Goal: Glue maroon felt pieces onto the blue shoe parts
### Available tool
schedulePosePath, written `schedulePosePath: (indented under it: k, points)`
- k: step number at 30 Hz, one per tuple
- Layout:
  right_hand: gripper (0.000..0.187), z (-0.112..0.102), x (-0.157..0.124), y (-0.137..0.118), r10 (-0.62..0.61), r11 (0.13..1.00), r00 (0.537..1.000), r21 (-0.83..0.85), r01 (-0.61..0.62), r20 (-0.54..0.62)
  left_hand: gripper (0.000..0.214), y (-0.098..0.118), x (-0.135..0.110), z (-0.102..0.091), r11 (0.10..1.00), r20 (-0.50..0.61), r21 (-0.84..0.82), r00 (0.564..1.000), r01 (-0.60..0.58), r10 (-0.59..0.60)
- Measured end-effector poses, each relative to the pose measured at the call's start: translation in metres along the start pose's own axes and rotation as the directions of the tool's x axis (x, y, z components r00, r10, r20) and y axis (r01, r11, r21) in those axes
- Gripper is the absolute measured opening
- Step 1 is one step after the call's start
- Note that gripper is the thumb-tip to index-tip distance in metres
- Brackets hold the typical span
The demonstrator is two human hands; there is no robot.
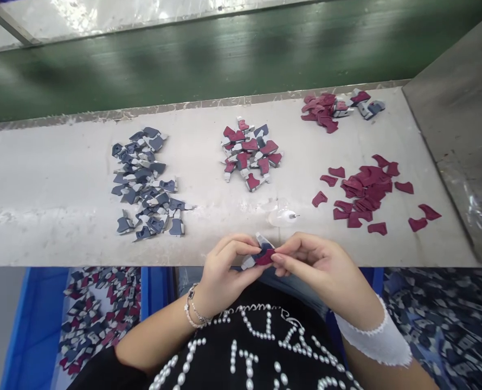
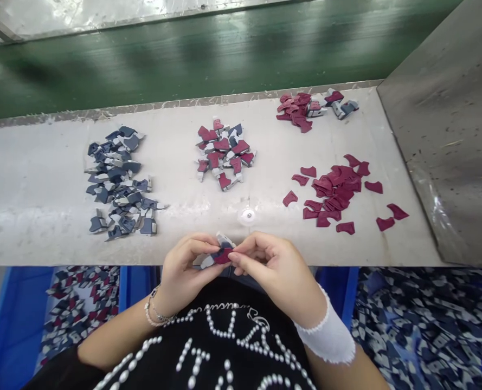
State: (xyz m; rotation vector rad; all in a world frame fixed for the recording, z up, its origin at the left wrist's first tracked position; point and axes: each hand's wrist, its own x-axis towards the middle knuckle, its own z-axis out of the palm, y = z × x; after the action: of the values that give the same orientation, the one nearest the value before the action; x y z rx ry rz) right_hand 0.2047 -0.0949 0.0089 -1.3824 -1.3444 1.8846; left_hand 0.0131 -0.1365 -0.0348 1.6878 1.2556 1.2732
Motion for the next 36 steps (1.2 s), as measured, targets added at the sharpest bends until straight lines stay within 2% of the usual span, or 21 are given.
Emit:
schedulePosePath:
  k: [4,8,11,15,19,22,25,28,31,36]
  points:
    - [0.017,0.0,0.001,0.001,-0.004,0.999,1.0,0.045,0.004,-0.012,0.029,0.002,0.002,-0.001,0.999,-0.003,0.028,0.999,-0.042,0.042]
    - [0.019,-0.001,0.004,0.001,0.019,0.993,0.999,0.112,-0.022,0.027,0.027,0.002,0.003,-0.004,0.997,0.004,0.037,0.997,-0.075,0.075]
    - [0.023,-0.004,0.006,0.001,0.058,0.988,0.994,0.14,-0.071,0.091,0.028,0.002,0.004,-0.006,0.993,0.025,0.034,0.993,-0.114,0.113]
    - [0.026,-0.01,0.007,0.002,0.078,0.992,0.976,0.086,-0.097,0.202,0.028,0.004,0.005,-0.011,0.991,0.066,0.008,0.989,-0.133,0.133]
    - [0.029,-0.013,0.006,0.002,0.029,0.999,0.969,0.017,-0.034,0.247,0.028,0.006,0.008,-0.016,0.992,0.091,-0.019,0.987,-0.128,0.129]
    - [0.024,-0.01,0.003,-0.002,-0.035,0.995,0.958,-0.077,0.059,0.283,0.028,0.007,0.009,-0.018,0.989,0.112,-0.013,0.982,-0.15,0.15]
    - [0.023,-0.005,-0.001,-0.007,-0.107,0.968,0.96,-0.195,0.16,0.26,0.028,0.008,0.008,-0.018,0.983,0.113,-0.021,0.976,-0.183,0.184]
    - [0.022,0.003,-0.005,-0.01,-0.163,0.927,0.967,-0.305,0.218,0.197,0.027,0.009,0.008,-0.016,0.981,0.089,-0.023,0.977,-0.191,0.193]
    - [0.022,0.01,-0.008,-0.012,-0.188,0.898,0.973,-0.378,0.225,0.132,0.026,0.01,0.008,-0.014,0.985,0.04,-0.011,0.984,-0.174,0.175]
    - [0.017,0.014,-0.011,-0.013,-0.252,0.867,0.955,-0.402,0.296,0.159,0.028,0.006,0.005,-0.012,0.985,-0.034,-0.039,0.985,-0.17,0.169]
